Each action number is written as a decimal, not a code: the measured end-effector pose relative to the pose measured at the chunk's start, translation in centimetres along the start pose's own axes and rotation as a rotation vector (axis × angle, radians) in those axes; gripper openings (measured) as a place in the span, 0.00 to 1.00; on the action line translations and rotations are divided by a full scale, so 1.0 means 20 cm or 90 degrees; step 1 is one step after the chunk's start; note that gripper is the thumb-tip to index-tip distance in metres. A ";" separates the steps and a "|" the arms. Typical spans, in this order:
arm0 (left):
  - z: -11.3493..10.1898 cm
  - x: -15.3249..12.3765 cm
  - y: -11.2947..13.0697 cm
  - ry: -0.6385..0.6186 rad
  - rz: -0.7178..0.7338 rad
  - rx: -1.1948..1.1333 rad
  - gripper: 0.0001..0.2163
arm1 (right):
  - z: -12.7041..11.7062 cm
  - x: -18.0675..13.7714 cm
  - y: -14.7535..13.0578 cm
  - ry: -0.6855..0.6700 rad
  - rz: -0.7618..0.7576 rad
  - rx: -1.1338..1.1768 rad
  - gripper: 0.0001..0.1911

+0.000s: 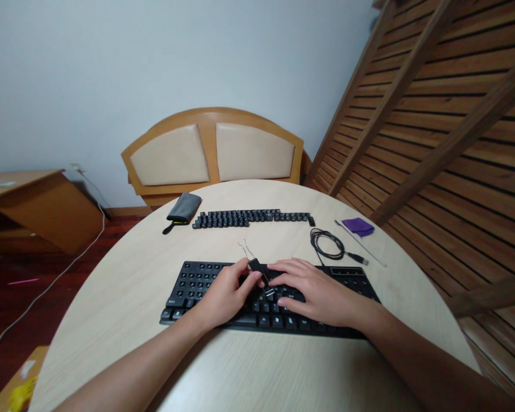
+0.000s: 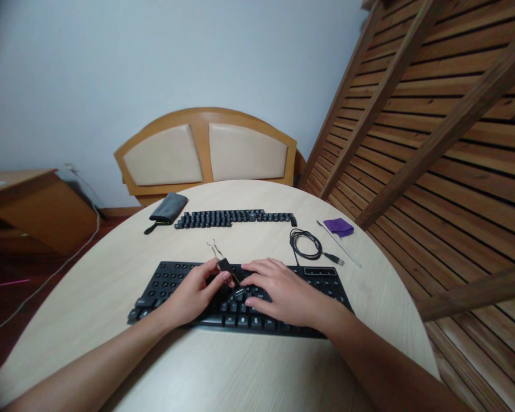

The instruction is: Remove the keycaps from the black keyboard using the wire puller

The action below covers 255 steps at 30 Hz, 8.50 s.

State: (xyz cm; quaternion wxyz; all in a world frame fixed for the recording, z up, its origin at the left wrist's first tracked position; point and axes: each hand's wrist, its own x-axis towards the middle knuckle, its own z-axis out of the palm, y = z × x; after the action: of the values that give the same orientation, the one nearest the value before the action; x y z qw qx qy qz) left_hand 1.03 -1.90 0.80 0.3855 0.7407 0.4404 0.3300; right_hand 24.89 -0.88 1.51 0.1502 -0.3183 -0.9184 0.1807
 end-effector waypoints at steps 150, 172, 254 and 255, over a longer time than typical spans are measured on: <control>0.01 0.00 0.01 0.012 0.008 0.179 0.11 | 0.04 0.75 0.32 0.365 0.175 -0.113 0.08; 0.01 0.00 0.02 0.014 0.000 0.172 0.11 | 0.17 0.77 0.42 0.254 0.220 -0.113 0.13; -0.01 -0.06 0.04 -0.112 0.133 0.135 0.11 | 0.03 0.06 -0.12 0.020 -0.039 0.082 0.11; -0.01 -0.06 0.04 -0.114 0.139 0.144 0.10 | 0.03 0.06 -0.12 0.020 -0.039 0.080 0.12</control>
State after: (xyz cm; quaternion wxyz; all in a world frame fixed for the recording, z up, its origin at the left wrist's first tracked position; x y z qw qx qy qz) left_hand 0.62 -3.24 1.40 0.2995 0.8491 0.3557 0.2506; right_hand 22.48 -2.03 2.13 0.1901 -0.2828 -0.9120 0.2283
